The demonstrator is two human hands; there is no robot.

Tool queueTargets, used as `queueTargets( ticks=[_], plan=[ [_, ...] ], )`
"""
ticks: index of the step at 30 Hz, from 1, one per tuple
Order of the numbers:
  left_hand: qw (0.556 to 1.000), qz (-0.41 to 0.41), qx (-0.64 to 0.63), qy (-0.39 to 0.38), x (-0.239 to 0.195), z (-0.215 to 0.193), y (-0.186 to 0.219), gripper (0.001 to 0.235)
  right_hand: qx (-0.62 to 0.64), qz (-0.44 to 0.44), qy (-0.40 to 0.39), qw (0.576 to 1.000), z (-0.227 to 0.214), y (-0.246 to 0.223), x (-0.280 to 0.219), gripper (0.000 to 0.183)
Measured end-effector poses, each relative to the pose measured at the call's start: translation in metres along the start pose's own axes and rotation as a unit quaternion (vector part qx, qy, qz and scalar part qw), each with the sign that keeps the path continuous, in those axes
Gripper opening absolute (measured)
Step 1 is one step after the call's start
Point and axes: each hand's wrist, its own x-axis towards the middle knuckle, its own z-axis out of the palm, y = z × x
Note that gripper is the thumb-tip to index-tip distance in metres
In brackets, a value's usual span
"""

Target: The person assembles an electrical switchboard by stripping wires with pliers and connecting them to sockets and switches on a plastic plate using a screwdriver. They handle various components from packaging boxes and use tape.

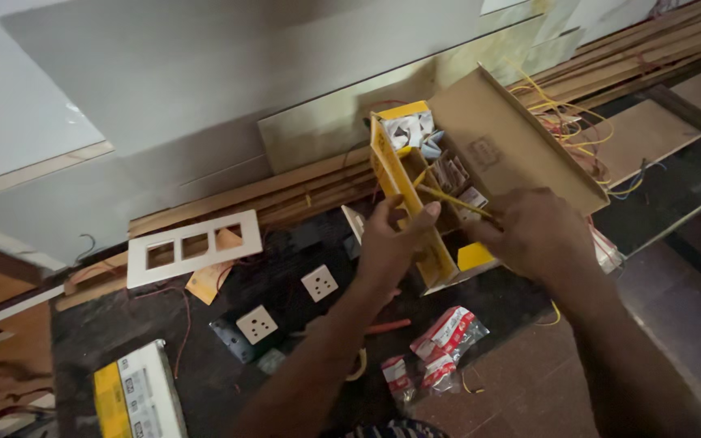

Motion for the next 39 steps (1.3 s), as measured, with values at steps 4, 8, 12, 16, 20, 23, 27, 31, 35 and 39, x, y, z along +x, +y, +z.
queueTargets(
  ticks=[4,8,12,16,20,23,27,31,35,39],
  plan=[
    [0.998,0.069,0.006,-0.012,0.001,-0.005,-0.003,0.079,0.149,0.000,0.077,0.986,-0.001,0.011,0.010,0.034],
    [0.995,0.073,0.061,0.005,0.006,-0.009,-0.012,0.082,0.354,0.076,0.089,0.928,-0.003,0.022,0.004,0.027],
    [0.957,0.162,0.225,0.088,0.011,-0.006,-0.018,0.073,0.654,-0.026,0.059,0.753,-0.009,0.012,-0.006,0.030],
    [0.975,0.172,0.095,0.099,-0.011,-0.017,-0.014,0.054,0.590,0.033,-0.002,0.806,-0.006,-0.025,-0.012,0.027],
    [0.968,-0.029,-0.244,-0.057,-0.043,-0.058,0.005,0.062,0.491,-0.096,0.037,0.865,0.014,-0.065,-0.018,0.023],
    [0.987,-0.060,-0.097,-0.113,-0.069,-0.093,0.016,0.039,0.416,-0.173,0.052,0.891,0.033,-0.086,-0.017,0.023],
    [0.989,0.023,-0.086,-0.115,-0.095,-0.123,0.017,0.025,0.573,-0.157,-0.060,0.802,0.058,-0.112,-0.009,0.018],
    [0.979,0.112,-0.115,-0.128,-0.123,-0.143,0.000,0.029,0.802,-0.078,-0.225,0.548,0.081,-0.134,-0.008,0.015],
    [0.992,-0.009,-0.129,0.016,-0.139,-0.163,-0.011,0.030,0.619,-0.099,-0.181,0.758,0.078,-0.142,-0.009,0.018],
    [0.989,0.031,-0.127,0.068,-0.144,-0.173,-0.012,0.031,0.568,-0.153,-0.256,0.767,0.079,-0.178,-0.021,0.034]
  ],
)
